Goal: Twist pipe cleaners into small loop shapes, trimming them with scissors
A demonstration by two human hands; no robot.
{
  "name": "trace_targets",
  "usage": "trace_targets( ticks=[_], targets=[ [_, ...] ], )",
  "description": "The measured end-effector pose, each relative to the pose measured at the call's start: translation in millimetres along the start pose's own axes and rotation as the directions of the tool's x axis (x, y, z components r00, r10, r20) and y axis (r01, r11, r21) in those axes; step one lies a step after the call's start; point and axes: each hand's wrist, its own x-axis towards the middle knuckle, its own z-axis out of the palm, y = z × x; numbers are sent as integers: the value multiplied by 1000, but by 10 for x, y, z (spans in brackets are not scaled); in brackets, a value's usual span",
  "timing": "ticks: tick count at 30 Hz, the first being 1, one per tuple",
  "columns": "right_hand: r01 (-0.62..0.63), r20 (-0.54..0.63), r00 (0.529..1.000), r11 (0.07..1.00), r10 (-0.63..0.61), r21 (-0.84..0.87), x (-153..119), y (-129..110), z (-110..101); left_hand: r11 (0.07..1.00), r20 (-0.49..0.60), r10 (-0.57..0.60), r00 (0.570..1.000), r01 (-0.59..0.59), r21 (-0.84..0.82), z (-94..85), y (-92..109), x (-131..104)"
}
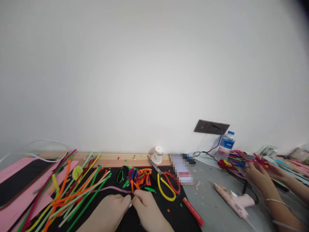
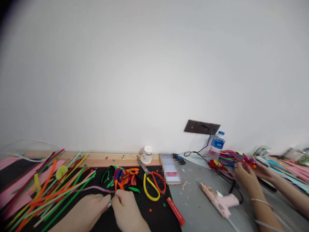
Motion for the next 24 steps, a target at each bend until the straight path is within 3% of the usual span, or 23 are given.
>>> trace_targets(
  ticks=[10, 15, 17, 19, 24],
  targets=[
    [-45, 42, 998, 987, 39, 157, -7, -74, -31, 972, -73, -35, 997, 16, -236, 95, -30, 5],
    [-24, 18, 1000, 985, 21, 174, 11, -60, -31, 922, -40, -70, 997, 50, -383, 26, 28, -12],
    [-9, 3, 1000, 983, 9, 184, 4, -63, -25, 815, -34, -75, 997, 41, -578, -15, 65, -30],
    [10, -21, 1000, 980, -6, 201, -8, -68, -16, 645, -29, -79, 996, 28, -764, -28, 88, -39],
    [78, -81, 995, 971, -61, 224, -45, -99, -2, 68, 24, 43, 999, 21, -997, 22, 79, -5]
  ],
)
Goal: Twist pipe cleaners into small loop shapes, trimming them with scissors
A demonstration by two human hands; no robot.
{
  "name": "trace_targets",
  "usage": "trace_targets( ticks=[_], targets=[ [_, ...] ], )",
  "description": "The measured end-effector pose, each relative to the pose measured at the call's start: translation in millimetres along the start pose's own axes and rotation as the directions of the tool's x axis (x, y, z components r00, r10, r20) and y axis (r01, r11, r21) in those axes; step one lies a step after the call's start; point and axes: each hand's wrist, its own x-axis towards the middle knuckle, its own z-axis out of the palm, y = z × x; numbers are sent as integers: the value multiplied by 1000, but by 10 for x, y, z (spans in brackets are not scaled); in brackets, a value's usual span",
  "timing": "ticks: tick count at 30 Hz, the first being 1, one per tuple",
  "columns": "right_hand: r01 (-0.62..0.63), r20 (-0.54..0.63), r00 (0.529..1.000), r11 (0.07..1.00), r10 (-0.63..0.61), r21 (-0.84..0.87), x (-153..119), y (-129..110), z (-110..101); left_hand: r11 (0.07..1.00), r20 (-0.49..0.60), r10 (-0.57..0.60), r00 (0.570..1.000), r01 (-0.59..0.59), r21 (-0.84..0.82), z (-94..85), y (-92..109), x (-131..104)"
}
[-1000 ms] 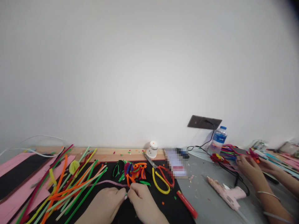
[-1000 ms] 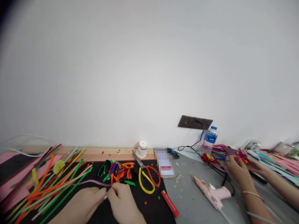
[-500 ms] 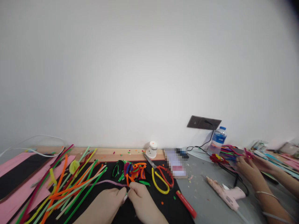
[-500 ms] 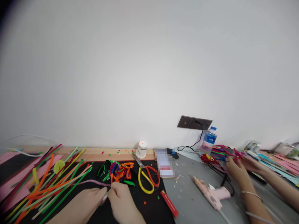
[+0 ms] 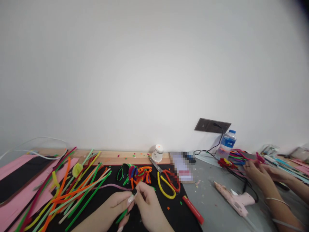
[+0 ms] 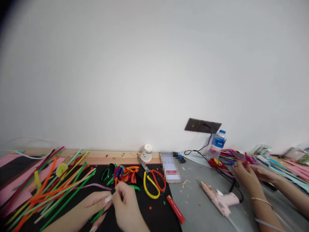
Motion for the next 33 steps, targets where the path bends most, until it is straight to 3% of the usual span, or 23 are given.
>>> trace_targets(
  ticks=[3, 6, 9, 11, 14, 16, 17, 19, 21, 23, 26, 29, 33],
  targets=[
    [37, 6, 999, 999, -37, -21, -36, -51, 4, 955, 103, -41, 994, 69, -289, -2, 39, -10],
    [70, 26, 997, 995, -69, -73, -90, -127, 2, 882, 154, -29, 988, 98, -461, 7, 105, -57],
    [106, 24, 994, 985, -103, -139, -126, -183, -8, 813, 222, -9, 975, 136, -566, 13, 113, -83],
    [129, 36, 992, 979, -124, -157, -118, -183, -19, 822, 217, -17, 976, 137, -553, 15, 86, -73],
    [84, 57, 995, 993, -79, -87, -58, -117, -33, 942, 98, -51, 994, 80, -326, 16, 56, -36],
    [-11, 41, 999, 1000, 11, 7, -9, -51, -33, 1000, -33, -22, 999, 22, 8, 11, 64, -22],
    [-71, 32, 997, 996, 69, 56, 12, -20, -28, 976, -84, 19, 996, -1, 216, 6, 74, -21],
    [-193, 30, 981, 973, 191, 128, 39, 29, -13, 791, -124, 114, 986, -14, 612, -12, 100, -30],
    [-316, 40, 949, 935, 313, 161, 48, 57, 5, 529, -94, 155, 983, -3, 848, -36, 121, -40],
    [-422, 60, 906, 890, 418, 173, 47, 73, 19, 336, -57, 153, 987, 2, 942, -57, 127, -42],
    [-518, 104, 855, 831, 507, 205, 44, 99, 26, 215, -21, 132, 991, -8, 977, -77, 115, -28],
    [-526, 109, 850, 819, 515, 229, 51, 147, 29, 186, -9, 128, 992, -15, 982, -76, 106, -17],
    [-487, 101, 873, 848, 477, 207, 64, 206, 38, 237, -4, 166, 986, -35, 971, -55, 115, -34]
  ],
)
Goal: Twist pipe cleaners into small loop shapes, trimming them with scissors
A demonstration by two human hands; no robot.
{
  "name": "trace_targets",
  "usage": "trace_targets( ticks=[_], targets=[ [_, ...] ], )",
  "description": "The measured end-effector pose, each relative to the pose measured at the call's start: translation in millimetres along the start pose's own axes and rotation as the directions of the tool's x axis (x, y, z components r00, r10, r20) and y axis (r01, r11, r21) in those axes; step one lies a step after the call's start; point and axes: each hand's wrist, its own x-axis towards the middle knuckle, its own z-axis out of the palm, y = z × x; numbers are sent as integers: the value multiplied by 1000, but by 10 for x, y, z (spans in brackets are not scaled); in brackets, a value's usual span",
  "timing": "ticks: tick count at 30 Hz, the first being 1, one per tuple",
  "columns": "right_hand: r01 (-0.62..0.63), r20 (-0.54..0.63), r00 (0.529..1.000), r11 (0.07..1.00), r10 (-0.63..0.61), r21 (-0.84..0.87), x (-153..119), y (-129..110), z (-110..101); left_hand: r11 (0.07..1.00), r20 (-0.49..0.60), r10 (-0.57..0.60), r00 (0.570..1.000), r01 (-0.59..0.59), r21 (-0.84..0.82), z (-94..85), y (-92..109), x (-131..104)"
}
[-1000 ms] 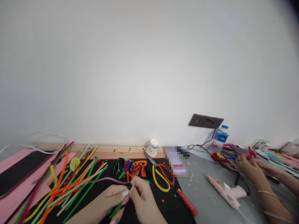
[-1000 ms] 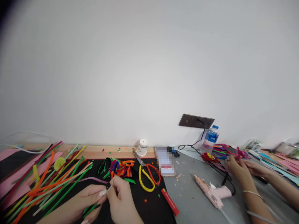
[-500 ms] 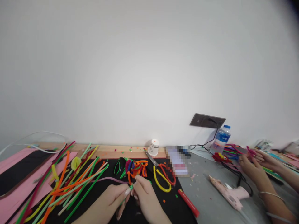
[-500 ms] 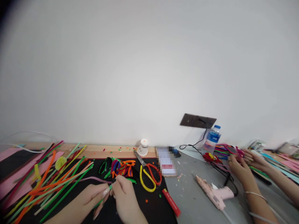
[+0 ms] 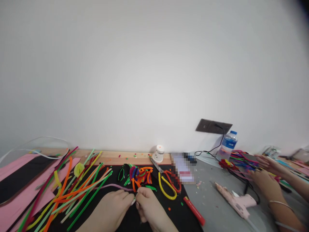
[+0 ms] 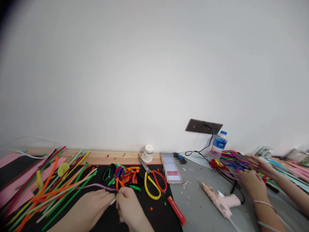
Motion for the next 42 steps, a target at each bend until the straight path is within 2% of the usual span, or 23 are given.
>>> trace_targets(
  ticks=[3, 7, 11, 16, 19, 23, 26, 28, 30, 34, 35, 37, 40, 42],
  targets=[
    [144, -10, 989, 984, -146, -105, -2, 4, -3, 996, -29, -34, 999, 32, -83, 1, 11, -23],
    [418, -3, 895, 840, -447, -345, -49, -30, -6, 933, -7, -90, 996, 82, -351, 14, 0, -20],
    [487, 47, 845, 728, -533, -482, -114, -77, 5, 724, 73, -61, 996, 94, -684, 14, -30, 6],
    [522, 114, 815, 634, -568, -570, -204, -98, 4, 458, 141, 28, 990, 113, -882, 3, -88, -10],
    [515, 128, 824, 636, -551, -575, -273, -117, 2, 293, 228, 61, 972, 201, -935, -11, -107, -26],
    [492, 108, 847, 689, -521, -532, -345, -149, 23, 50, 344, 81, 936, 341, -939, -19, -78, -34],
    [478, 57, 849, 719, -525, -505, -358, -150, 38, -115, 357, 43, 933, 360, -926, -14, -17, -41],
    [484, 56, 844, 711, -534, -510, -363, -144, 44, -193, 349, 32, 936, 349, -917, -5, 25, -44],
    [515, 84, 825, 683, -558, -518, -378, -140, 51, -261, 345, 60, 937, 349, -900, 13, 54, -45],
    [592, 75, 751, 620, -656, -515, -421, -169, 62, -414, 288, 197, 937, 346, -842, 64, 79, -36],
    [599, 72, 743, 612, -666, -517, -426, -193, 58, -442, 268, 203, 942, 332, -833, 71, 82, -32],
    [601, 113, 754, 610, -647, -516, -423, -263, 36, -460, 260, 165, 952, 307, -833, 73, 84, -17],
    [582, 180, 802, 676, -570, -452, -389, -378, -13, -386, 290, 101, 952, 306, -871, 83, 72, 22],
    [547, 169, 835, 758, -523, -355, -356, -411, -41, -316, 284, 78, 956, 294, -902, 119, 54, 56]
  ],
)
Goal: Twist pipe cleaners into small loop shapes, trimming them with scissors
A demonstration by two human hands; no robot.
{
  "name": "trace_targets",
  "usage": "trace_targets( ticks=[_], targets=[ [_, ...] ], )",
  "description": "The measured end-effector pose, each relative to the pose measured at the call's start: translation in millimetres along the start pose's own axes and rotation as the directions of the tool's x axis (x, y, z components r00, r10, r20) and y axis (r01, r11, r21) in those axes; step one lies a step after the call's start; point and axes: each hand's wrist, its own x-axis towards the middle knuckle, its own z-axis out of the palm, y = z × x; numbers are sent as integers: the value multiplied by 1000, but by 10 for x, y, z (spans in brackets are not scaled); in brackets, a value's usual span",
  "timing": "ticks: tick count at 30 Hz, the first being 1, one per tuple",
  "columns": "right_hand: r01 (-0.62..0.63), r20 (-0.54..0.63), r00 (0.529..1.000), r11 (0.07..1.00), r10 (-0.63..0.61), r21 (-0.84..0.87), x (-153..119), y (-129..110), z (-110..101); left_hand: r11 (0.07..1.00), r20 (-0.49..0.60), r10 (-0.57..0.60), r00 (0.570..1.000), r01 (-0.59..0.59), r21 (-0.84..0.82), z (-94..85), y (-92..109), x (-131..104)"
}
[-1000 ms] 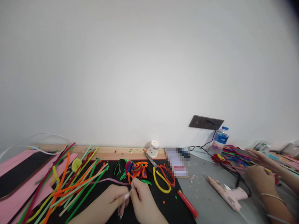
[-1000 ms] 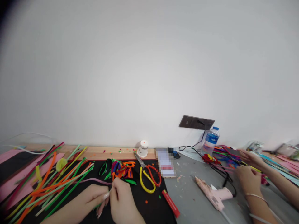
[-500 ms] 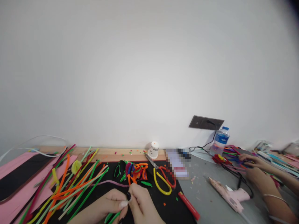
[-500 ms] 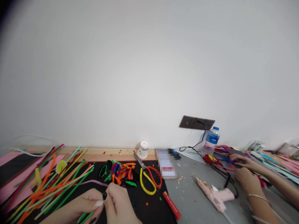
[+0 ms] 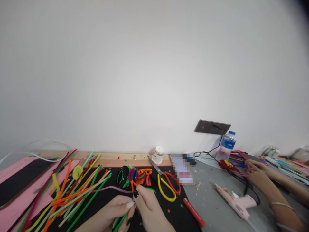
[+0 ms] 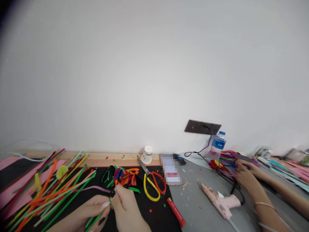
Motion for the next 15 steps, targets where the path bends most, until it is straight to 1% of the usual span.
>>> trace_targets(
  ticks=[3, 6, 9, 11, 13, 15],
  targets=[
    [-102, -6, 995, 984, 104, 144, 21, 83, 3, 996, 1, 37, 999, -37, 81, -51, -63, 62],
    [-168, 1, 985, 961, 172, 219, 21, 211, 38, 992, -14, 54, 998, -52, 113, -68, -120, 85],
    [-236, 32, 971, 926, 237, 294, 27, 300, 61, 984, -94, 84, 992, -68, 162, -48, -130, 71],
    [-291, 71, 956, 888, 285, 357, 36, 319, 65, 973, -136, 115, 984, -84, 216, -36, -120, 62],
    [-331, 106, 943, 849, 316, 411, 47, 315, 66, 963, -134, 130, 982, -93, 252, -36, -113, 67],
    [-331, 118, 943, 837, 312, 435, 56, 303, 69, 961, -124, 138, 983, -102, 257, -41, -117, 82]
  ],
)
